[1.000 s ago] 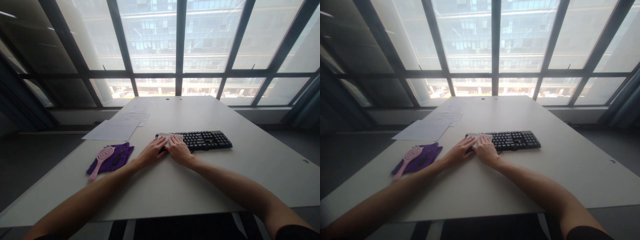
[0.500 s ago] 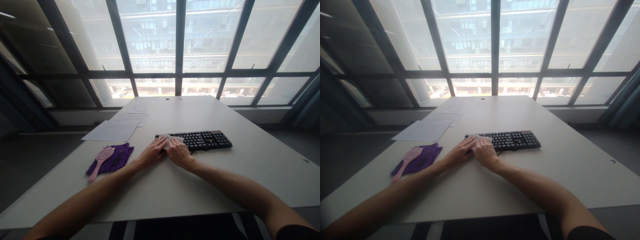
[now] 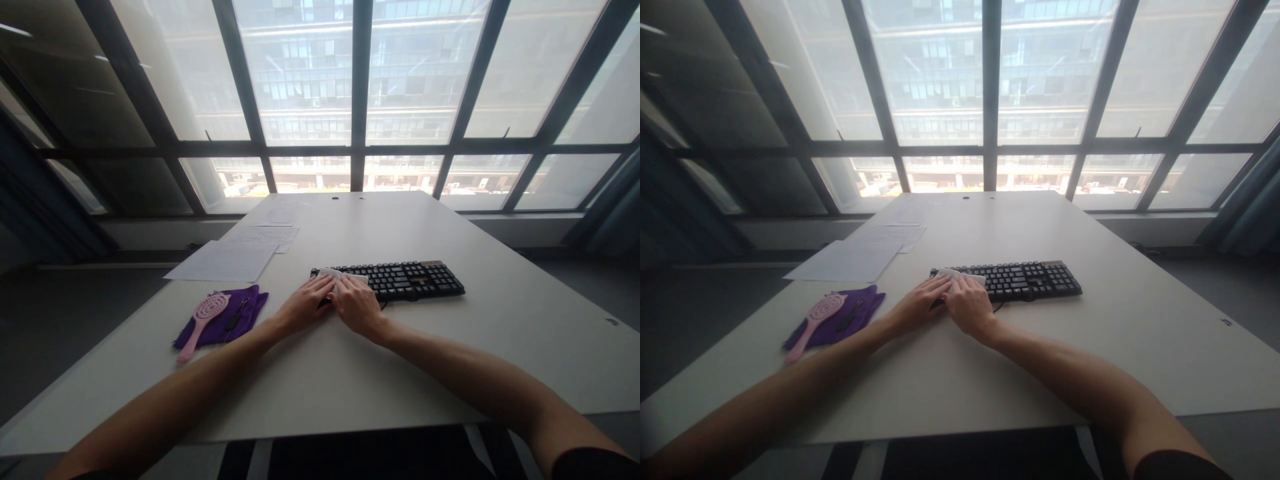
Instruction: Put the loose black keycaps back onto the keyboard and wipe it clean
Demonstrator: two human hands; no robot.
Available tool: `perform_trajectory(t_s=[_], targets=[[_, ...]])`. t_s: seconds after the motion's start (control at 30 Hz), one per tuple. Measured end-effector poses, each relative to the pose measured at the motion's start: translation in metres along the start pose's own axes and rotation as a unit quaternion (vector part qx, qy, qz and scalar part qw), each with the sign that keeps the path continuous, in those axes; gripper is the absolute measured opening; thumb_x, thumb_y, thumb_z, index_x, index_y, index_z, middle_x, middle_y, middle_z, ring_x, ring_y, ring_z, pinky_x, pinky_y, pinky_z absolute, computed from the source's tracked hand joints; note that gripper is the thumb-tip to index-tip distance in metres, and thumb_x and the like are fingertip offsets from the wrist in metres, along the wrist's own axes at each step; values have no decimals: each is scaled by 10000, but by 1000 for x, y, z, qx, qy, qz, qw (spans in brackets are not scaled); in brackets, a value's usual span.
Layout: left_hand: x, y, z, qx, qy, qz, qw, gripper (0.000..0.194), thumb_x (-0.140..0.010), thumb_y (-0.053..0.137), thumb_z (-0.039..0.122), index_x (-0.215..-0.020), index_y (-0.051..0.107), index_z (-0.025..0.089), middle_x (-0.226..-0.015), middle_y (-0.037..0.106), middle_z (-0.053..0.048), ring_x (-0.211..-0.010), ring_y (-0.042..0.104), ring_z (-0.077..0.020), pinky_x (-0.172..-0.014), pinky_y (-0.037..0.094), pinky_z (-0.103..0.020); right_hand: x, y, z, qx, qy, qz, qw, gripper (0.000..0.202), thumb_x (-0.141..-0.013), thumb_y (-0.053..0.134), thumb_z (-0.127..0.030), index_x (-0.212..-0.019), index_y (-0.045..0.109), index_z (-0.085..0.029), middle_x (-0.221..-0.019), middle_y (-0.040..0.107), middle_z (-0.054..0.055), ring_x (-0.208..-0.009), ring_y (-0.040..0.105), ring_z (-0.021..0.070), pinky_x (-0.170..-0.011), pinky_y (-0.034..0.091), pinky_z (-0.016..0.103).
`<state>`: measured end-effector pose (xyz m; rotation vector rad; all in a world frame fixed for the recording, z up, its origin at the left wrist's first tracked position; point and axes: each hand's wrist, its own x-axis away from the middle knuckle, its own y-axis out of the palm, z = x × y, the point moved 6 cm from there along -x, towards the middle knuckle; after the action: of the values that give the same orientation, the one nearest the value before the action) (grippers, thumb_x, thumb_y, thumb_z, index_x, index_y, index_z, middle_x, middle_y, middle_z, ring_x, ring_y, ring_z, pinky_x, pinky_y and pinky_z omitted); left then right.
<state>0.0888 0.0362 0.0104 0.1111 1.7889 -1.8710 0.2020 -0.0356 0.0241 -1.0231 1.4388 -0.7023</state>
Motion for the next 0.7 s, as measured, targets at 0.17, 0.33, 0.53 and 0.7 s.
perform_trajectory(t_s=[0.17, 0.33, 0.53, 0.7], targets=[[-2, -7, 6, -28, -6, -7, 1000, 502, -917, 672, 240, -1406, 574, 178, -1446, 597, -144, -1340, 561, -319, -1124, 469, -509, 2, 9, 0, 11, 8, -13, 1000, 542, -1047, 442, -423, -1396, 570, -29, -1488, 523, 246, -1420, 451, 341, -1184, 340, 461], [-4, -14, 11, -22, -4, 1, 1000, 458, -897, 698, 218, -1347, 616, 193, -1366, 656, -116, -1276, 599, -302, -1089, 496, -480, 2, 10, -1, 26, 0, -27, 999, 576, -1057, 415, -431, -1418, 547, -2, -1487, 520, 257, -1423, 452, 337, -1192, 330, 448], [-2, -9, 11, 0, 18, 18, 1000, 493, -931, 655, 241, -1409, 556, 177, -1451, 590, -137, -1350, 550, -301, -1140, 464, -490, 0, 7, -1, 21, -4, -20, 1000, 581, -1055, 425, -444, -1401, 564, 1, -1453, 554, 260, -1401, 485, 319, -1185, 339, 431], [-3, -8, 13, 14, 38, 24, 999, 466, -962, 617, 269, -1417, 556, 190, -1445, 600, -128, -1349, 561, -284, -1150, 465, -477, 0, 3, -1, 8, 8, -21, 1000, 564, -1059, 415, -461, -1340, 623, -18, -1387, 614, 251, -1347, 540, 304, -1152, 378, 406]])
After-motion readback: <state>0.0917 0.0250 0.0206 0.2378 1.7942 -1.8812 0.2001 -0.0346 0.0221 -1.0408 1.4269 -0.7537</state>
